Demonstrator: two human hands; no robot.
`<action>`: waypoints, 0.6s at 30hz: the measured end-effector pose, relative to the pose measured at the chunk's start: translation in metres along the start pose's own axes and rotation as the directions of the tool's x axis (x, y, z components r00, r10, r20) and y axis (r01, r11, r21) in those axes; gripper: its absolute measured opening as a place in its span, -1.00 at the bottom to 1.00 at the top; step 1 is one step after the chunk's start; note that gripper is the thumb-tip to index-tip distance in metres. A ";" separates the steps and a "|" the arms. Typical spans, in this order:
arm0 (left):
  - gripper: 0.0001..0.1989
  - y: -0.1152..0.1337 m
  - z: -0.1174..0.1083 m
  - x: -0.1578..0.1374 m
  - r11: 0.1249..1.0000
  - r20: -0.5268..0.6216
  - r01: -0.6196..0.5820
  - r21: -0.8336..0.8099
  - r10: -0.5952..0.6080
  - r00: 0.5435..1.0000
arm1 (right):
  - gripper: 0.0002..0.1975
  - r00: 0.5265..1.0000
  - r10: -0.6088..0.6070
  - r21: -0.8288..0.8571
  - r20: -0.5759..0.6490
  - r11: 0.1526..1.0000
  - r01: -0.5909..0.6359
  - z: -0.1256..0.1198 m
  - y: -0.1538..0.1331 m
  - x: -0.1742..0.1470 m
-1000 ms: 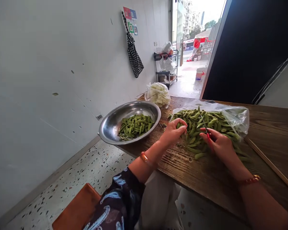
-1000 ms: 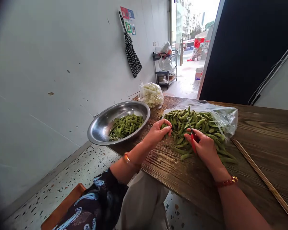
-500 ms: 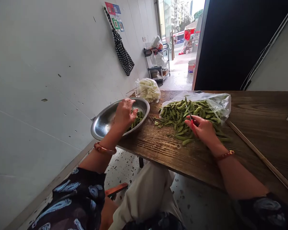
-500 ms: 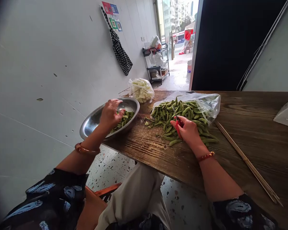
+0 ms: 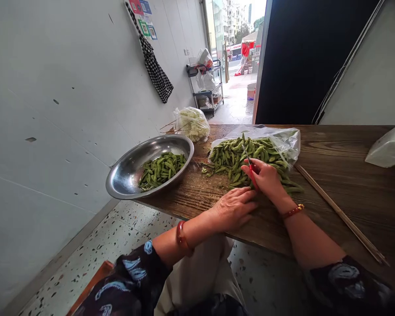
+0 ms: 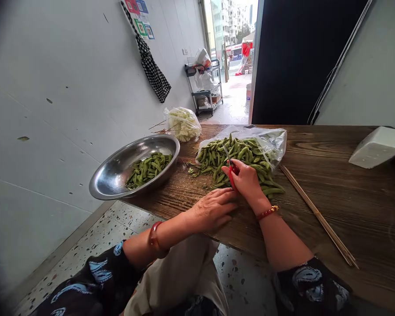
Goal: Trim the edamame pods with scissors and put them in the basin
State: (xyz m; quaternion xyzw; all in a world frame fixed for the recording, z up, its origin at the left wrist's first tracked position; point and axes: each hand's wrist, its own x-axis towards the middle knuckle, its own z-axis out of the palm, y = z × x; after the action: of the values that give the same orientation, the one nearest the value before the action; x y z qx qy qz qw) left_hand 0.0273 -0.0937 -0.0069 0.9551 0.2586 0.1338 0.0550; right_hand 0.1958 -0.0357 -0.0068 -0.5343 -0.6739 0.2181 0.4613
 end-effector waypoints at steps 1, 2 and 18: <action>-0.65 -0.005 0.002 0.003 0.999 -0.014 0.029 0.026 -0.029 0.999 | -0.45 1.000 0.002 -0.005 0.001 1.000 -0.002 0.000 0.000 0.000; -0.66 -0.013 0.004 0.005 0.996 -0.037 0.078 0.046 -0.077 0.996 | -0.45 1.000 0.004 -0.007 0.001 1.000 -0.004 0.000 0.000 0.000; -0.78 -0.109 -0.032 0.066 0.877 -0.378 0.444 -0.181 -0.479 0.792 | -0.43 0.975 0.107 0.197 -0.196 0.978 -0.068 -0.007 0.004 0.008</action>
State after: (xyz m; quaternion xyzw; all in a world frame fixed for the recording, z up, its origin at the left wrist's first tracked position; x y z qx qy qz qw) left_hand 0.0212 0.0349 0.0201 0.8097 0.4837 0.3248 0.0699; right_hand 0.2041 -0.0282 -0.0038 -0.5369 -0.5747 0.2450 0.5669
